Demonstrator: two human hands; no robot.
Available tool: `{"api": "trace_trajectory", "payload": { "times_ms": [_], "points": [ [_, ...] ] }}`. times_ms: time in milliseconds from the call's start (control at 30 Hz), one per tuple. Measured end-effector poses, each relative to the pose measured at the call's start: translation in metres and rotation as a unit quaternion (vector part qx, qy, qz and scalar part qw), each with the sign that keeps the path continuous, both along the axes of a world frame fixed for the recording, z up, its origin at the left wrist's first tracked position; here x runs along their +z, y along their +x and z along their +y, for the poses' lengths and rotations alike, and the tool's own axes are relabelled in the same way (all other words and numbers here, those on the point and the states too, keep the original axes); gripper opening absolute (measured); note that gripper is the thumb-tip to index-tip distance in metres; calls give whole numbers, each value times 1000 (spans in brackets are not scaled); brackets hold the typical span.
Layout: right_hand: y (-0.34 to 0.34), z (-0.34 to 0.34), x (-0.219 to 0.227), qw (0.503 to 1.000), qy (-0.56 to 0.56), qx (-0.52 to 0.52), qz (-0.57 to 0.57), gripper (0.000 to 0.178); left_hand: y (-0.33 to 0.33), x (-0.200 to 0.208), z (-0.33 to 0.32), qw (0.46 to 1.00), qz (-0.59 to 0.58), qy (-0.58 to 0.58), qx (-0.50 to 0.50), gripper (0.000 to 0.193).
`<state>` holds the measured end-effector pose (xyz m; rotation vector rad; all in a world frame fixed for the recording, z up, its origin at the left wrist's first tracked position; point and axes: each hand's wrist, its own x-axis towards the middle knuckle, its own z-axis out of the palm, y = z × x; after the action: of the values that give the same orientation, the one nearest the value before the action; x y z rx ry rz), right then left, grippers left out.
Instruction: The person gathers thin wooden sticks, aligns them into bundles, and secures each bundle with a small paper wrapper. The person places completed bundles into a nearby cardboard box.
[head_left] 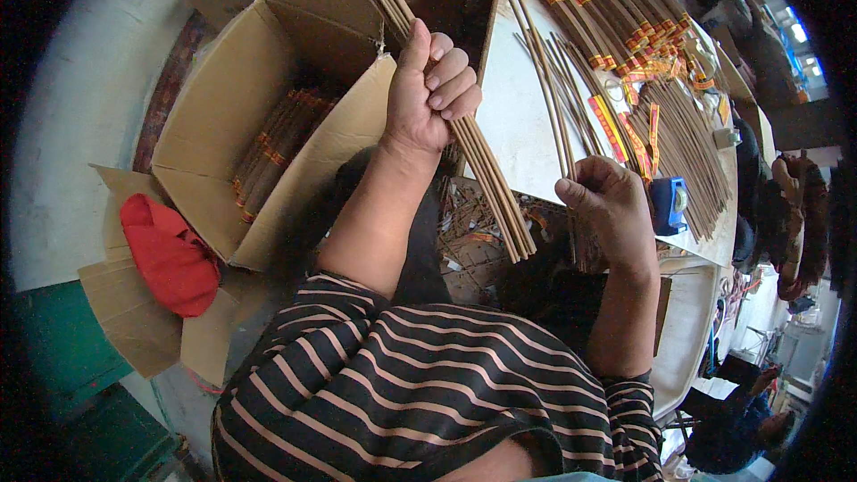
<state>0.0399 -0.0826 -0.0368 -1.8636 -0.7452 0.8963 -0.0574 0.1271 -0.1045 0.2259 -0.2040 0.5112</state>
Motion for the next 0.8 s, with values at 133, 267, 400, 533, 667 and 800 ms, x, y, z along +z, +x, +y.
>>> {"api": "trace_trajectory", "payload": {
  "times_ms": [133,267,400,533,667,800],
  "points": [
    [0,3,4,1000,-9,0,16,14,3,-4,0,999,28,24,4,41],
    [-1,11,-1,999,-32,17,4,14,15,-5,-15,972,225,39,53,46],
    [-11,29,-1,996,-66,61,-31,20,24,-12,-26,961,262,65,58,55],
    [-13,39,-14,991,-66,84,-85,21,28,-7,-29,957,284,-7,63,63],
    [-10,41,-16,997,-63,41,-28,21,23,-12,-25,962,262,-44,64,61],
    [-17,46,-12,990,-92,73,-75,21,28,-21,-24,952,294,3,88,48]
  ]
}}
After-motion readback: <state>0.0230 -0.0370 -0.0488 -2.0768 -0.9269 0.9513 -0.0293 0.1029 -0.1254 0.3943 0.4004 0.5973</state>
